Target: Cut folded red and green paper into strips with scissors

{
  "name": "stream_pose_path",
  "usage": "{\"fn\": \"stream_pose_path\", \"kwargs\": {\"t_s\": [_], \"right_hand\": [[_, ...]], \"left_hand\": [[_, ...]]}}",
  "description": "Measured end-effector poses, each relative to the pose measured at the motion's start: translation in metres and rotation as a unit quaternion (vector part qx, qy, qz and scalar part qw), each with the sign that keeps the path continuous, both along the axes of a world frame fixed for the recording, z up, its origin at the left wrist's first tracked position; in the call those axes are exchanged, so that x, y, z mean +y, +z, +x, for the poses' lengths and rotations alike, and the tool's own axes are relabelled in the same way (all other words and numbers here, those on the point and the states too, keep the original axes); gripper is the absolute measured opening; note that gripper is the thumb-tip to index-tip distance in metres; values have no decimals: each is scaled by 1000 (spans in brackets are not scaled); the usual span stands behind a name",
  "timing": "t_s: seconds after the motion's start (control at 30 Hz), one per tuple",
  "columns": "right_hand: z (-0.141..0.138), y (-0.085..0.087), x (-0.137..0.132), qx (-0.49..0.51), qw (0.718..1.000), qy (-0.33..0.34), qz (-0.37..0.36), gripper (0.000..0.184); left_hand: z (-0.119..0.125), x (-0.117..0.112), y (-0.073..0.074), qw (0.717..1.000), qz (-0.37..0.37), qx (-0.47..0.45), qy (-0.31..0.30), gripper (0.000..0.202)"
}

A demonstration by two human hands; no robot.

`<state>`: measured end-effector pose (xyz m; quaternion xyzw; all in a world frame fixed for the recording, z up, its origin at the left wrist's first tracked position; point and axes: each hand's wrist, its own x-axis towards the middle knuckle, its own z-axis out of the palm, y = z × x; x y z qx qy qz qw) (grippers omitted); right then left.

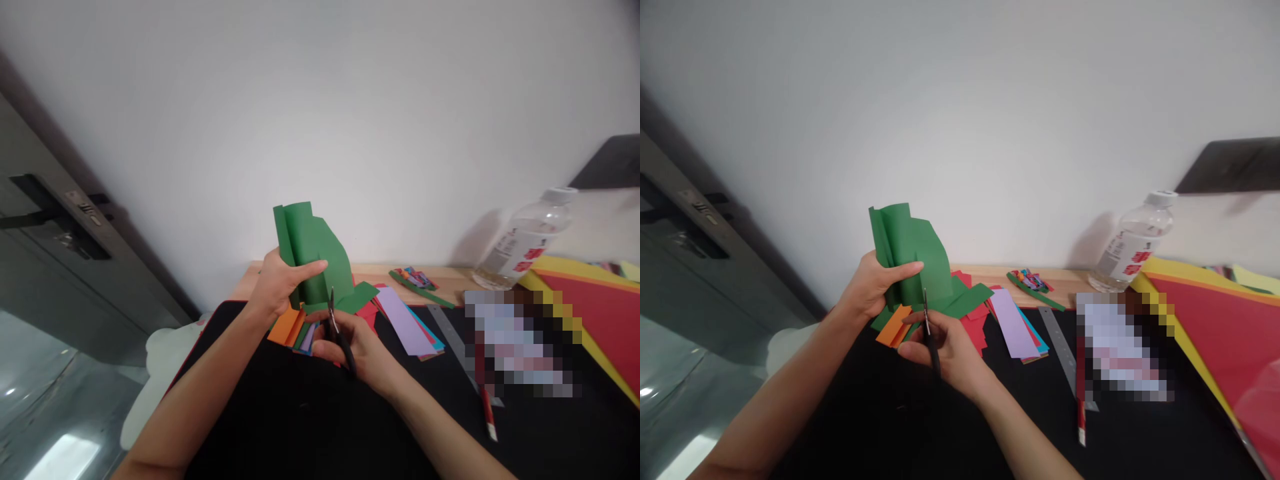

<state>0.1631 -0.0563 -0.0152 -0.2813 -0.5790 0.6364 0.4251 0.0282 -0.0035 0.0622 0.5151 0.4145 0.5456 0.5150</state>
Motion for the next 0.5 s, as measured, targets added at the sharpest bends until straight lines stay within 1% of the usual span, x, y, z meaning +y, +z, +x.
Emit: {"fn": "stream_pose_path", "kwargs": {"t_s": [0.17,0.5], "right_hand": [[-1,1,0,-9,1000,0,3,44],[-1,-2,0,-12,1000,-7,5,42]], "left_hand": [[-1,0,0,1000,14,14,14,43],[0,-1,0,1000,18,8,23,44]]}}
